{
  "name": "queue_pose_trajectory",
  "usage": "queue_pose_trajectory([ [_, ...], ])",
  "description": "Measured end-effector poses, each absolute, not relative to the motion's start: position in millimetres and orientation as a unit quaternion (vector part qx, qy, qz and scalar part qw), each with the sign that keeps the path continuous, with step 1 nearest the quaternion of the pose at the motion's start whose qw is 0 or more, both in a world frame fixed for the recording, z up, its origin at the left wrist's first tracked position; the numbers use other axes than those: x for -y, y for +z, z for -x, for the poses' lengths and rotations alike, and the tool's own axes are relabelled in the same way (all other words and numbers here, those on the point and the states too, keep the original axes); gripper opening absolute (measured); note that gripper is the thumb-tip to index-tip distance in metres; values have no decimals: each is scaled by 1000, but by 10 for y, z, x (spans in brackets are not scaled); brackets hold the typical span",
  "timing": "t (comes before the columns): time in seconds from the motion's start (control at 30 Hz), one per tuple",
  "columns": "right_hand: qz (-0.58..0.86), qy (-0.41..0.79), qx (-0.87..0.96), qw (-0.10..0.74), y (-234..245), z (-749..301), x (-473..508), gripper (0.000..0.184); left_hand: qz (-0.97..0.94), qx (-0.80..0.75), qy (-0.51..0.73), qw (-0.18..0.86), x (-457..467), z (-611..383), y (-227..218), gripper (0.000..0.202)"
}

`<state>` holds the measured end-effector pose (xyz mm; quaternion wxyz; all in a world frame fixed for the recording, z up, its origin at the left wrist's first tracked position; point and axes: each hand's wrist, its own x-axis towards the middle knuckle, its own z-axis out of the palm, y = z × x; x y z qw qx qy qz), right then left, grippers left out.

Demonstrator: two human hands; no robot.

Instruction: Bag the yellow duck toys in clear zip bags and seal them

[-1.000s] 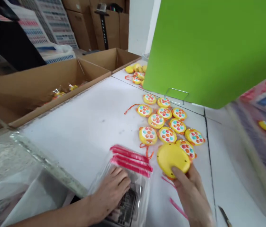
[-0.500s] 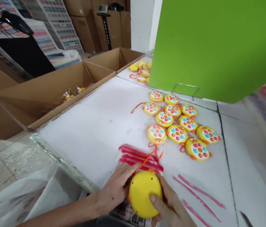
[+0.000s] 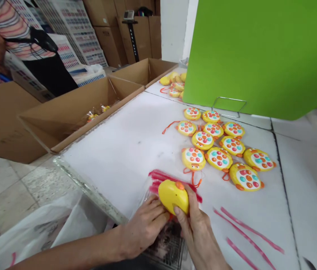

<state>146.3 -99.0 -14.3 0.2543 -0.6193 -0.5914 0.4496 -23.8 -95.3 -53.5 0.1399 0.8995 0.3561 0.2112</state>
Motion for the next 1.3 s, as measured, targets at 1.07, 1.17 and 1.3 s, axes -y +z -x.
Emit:
queue_pose_trajectory([
  [1.07,470,415,771,112,-139,-1582,1085,32,-607,-548,252,518,722,627,-60,22],
  [1.17,468,390,784,116,-169,-1578,1103,29,-601,-526,219,560,743,495,-152,16],
  [1.3,515,246,807,155,-200,-1514,1076,23,-542,-495,210,646,735,388,-255,17],
])
